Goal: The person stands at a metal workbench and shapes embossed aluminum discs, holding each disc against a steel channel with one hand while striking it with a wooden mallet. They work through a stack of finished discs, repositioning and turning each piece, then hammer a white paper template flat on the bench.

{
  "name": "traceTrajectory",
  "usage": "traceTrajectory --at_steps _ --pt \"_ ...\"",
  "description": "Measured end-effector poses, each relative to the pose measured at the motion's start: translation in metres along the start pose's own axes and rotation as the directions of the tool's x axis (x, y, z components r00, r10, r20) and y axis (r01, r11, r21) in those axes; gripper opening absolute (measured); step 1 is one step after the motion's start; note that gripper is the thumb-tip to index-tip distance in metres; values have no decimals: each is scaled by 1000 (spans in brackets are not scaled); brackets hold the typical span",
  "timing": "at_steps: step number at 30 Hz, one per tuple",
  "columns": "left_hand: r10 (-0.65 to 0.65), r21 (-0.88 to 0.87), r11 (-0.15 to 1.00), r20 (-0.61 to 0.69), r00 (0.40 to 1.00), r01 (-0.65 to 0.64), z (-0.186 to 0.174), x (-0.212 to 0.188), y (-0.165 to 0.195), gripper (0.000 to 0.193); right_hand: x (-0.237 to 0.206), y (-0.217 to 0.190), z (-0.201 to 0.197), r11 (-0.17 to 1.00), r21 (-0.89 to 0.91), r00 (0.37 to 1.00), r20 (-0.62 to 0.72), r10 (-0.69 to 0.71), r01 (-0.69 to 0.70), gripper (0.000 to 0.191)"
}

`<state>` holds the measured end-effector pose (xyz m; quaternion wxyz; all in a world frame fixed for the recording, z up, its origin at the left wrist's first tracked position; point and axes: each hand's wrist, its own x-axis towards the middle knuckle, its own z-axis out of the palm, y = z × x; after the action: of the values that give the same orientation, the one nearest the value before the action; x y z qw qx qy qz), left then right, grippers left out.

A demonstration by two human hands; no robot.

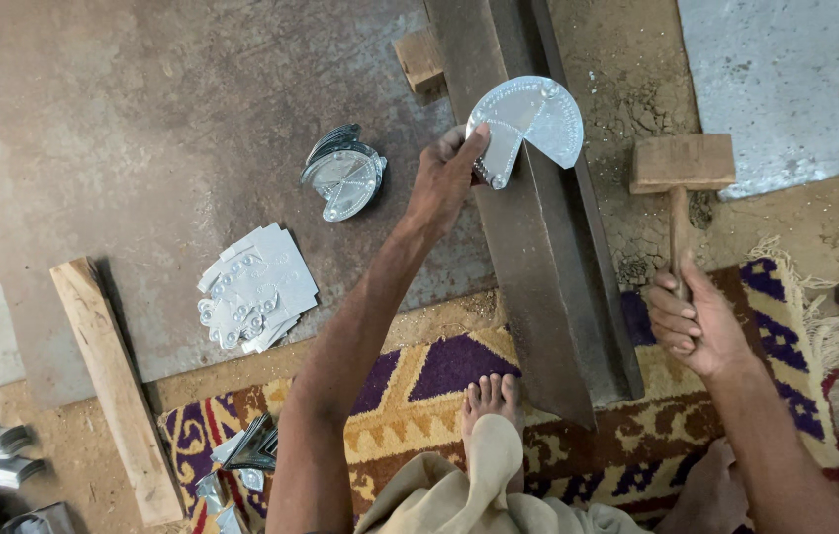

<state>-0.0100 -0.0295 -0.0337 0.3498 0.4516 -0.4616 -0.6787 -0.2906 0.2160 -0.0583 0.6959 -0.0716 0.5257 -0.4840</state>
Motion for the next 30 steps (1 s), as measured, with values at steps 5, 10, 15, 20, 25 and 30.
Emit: traceTrajectory --at_steps 5,10,15,20,25,30 --pt "78 33 996 5 997 -78 -3 5 -9 37 -22 -8 52 921 -390 965 -238 -109 7 43" --pt "101 53 994 -12 995 -100 -5 9 -12 31 -59 -33 100 828 -527 955 -98 -279 188 44" --pt "81 26 996 -13 997 -81 -6 12 -15 30 -61 -47 108 510 -445 648 245 -721 736 49" --pt "120 4 993 -16 993 -120 -6 17 -18 32 -29 -44 108 358 -905 910 69 -408 229 58" --pt "166 17 986 -6 986 -166 -6 15 -20 35 -35 -38 106 663 -640 894 89 -439 389 48" --pt "121 59 991 2 993 -121 -7 12 -12 35 -45 -37 121 751 -618 938 -64 -341 231 41"
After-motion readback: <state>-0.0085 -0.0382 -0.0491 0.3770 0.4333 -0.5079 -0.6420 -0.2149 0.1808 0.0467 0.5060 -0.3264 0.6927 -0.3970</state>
